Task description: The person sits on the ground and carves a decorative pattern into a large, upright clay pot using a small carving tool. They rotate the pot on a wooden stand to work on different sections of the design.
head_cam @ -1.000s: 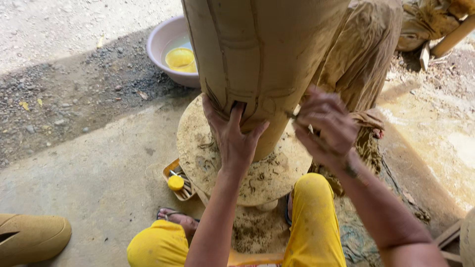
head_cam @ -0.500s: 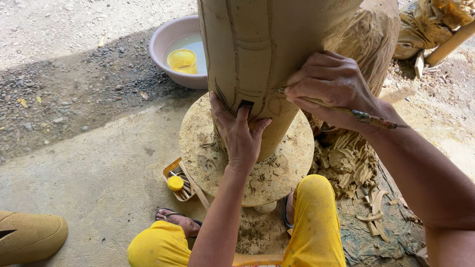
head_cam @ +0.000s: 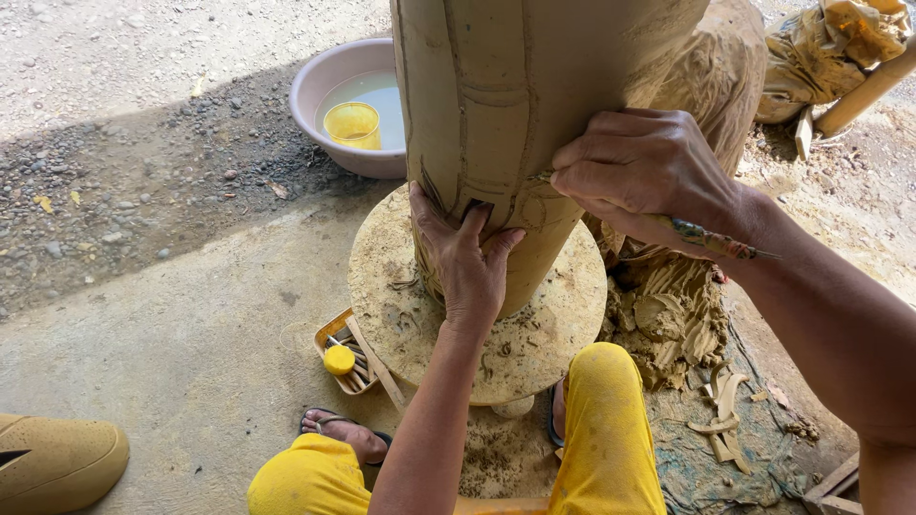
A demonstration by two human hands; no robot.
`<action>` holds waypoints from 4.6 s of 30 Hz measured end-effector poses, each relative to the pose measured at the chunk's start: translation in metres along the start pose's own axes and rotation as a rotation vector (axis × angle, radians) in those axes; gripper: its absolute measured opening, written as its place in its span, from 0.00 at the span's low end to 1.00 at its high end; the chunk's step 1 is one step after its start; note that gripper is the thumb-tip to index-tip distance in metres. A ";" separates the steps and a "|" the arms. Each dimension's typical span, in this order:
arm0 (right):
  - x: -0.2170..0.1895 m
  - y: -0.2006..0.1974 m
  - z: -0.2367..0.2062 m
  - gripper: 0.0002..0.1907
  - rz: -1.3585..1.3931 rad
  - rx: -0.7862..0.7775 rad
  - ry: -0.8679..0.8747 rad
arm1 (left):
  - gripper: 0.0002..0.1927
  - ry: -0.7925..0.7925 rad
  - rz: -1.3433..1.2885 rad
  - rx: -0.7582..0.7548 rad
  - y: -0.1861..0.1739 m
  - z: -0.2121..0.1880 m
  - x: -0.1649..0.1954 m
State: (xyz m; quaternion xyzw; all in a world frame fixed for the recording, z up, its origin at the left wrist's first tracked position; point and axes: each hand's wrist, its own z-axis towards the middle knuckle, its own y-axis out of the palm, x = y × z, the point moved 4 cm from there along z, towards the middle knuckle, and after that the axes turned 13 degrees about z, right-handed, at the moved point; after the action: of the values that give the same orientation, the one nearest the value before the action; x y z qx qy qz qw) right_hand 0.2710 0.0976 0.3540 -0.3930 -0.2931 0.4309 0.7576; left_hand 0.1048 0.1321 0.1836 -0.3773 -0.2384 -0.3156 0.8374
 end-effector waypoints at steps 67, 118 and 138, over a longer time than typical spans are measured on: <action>0.015 0.013 -0.049 0.08 0.286 0.455 -0.013 | 0.20 0.025 0.010 0.015 -0.008 -0.001 -0.008; 0.045 -0.036 -0.038 0.06 0.383 0.253 0.142 | 0.21 0.063 0.015 0.064 0.005 -0.007 -0.013; 0.057 -0.012 -0.086 0.07 1.072 0.786 0.176 | 0.26 0.147 0.143 0.049 -0.002 -0.034 0.010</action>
State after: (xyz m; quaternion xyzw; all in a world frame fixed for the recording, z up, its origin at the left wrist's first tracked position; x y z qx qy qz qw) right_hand 0.3697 0.1140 0.3255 -0.2126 0.1844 0.7886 0.5467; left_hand 0.1154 0.1007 0.1705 -0.3485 -0.1564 -0.2760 0.8820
